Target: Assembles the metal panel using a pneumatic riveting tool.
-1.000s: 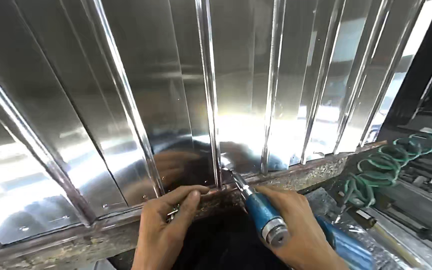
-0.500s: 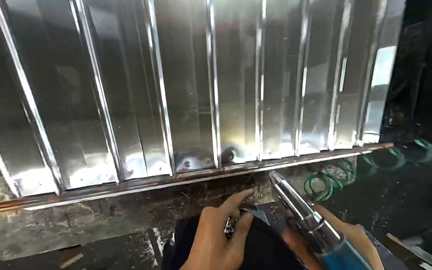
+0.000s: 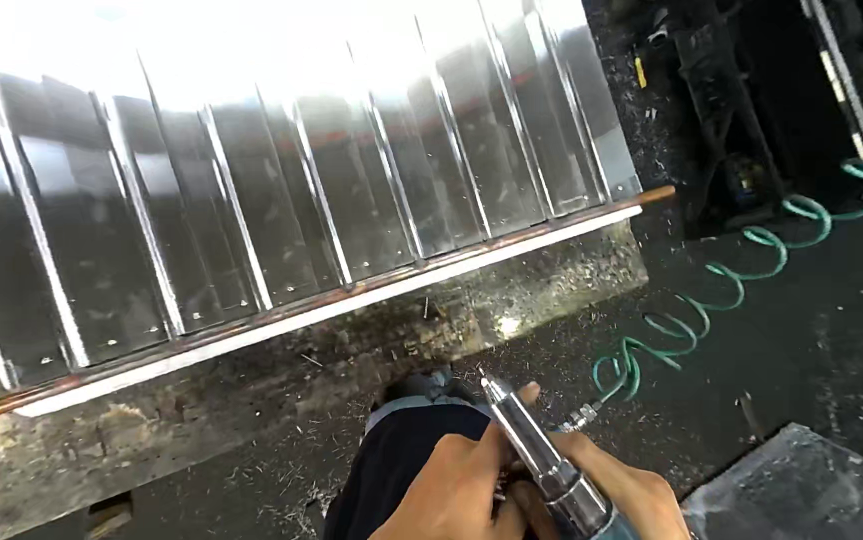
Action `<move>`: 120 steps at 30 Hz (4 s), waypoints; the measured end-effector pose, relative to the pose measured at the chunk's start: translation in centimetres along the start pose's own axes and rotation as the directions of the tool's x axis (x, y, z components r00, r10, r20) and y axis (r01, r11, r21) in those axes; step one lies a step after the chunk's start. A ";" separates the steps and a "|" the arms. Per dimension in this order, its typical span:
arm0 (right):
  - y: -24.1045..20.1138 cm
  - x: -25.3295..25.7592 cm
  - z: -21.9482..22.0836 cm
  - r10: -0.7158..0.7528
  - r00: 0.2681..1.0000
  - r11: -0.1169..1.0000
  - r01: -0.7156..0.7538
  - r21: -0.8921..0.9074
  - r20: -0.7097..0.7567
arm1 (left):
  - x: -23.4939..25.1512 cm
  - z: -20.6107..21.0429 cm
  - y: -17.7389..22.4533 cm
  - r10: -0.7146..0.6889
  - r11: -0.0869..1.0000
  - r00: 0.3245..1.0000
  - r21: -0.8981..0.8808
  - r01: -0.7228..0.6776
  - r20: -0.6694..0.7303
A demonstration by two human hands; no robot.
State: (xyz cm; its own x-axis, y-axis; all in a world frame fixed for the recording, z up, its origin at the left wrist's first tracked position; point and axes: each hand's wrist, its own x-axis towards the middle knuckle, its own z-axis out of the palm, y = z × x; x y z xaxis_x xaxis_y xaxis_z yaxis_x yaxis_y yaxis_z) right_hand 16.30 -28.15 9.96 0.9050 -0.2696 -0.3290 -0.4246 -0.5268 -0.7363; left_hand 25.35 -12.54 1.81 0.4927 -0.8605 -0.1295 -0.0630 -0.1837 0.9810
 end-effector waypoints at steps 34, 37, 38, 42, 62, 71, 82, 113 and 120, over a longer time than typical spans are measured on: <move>1.1 -1.8 5.8 -0.060 0.917 0.990 0.106 0.096 -0.393 | -4.8 0.0 -1.2 -0.298 0.693 0.887 -0.719 -0.052 -0.352; 0.5 -0.2 6.9 -0.030 0.906 0.992 0.078 0.097 -0.422 | -4.7 -1.1 -0.8 -0.286 0.731 0.877 -0.680 -0.060 -0.385; 0.1 0.2 7.1 -0.048 0.916 0.992 0.089 0.087 -0.397 | -4.4 -1.4 -0.7 -0.272 0.737 0.884 -0.673 -0.063 -0.381; -2.9 2.0 7.5 -0.211 0.940 0.978 0.203 -0.055 -0.268 | -3.7 -4.6 -0.8 -0.496 0.571 0.817 -0.819 0.051 -0.295; -9.0 11.4 12.3 0.019 0.993 0.987 -0.001 -0.159 0.113 | 0.2 -18.3 -6.1 -0.822 0.158 0.551 -0.987 -0.026 -0.146; -9.1 18.2 15.1 0.161 0.977 0.943 -0.111 -0.315 0.137 | 2.2 -21.0 -11.5 -0.835 0.044 0.548 -0.984 0.174 0.059; -5.9 24.1 17.1 0.288 0.931 0.860 -0.148 -0.488 0.225 | -1.6 -27.5 -17.9 -0.818 0.343 0.554 -0.905 0.251 -0.156; -12.0 14.0 9.3 -0.036 0.995 0.999 0.039 -0.030 0.097 | -0.8 -15.6 -5.5 -0.507 0.484 0.843 -0.869 0.108 -0.178; -5.5 5.3 6.4 -0.015 0.996 0.994 0.006 -0.106 -0.083 | -0.2 -5.6 -2.8 -0.401 0.652 0.913 -0.723 0.228 -0.075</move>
State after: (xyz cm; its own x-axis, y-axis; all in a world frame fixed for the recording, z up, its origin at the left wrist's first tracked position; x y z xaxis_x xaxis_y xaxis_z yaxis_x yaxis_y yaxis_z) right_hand 23.60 -21.51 8.53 0.9059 -0.3281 -0.2679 -0.4197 -0.6110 -0.6712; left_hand 30.30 -9.21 -0.16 0.5399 -0.6763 -0.5011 0.6985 0.0277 0.7151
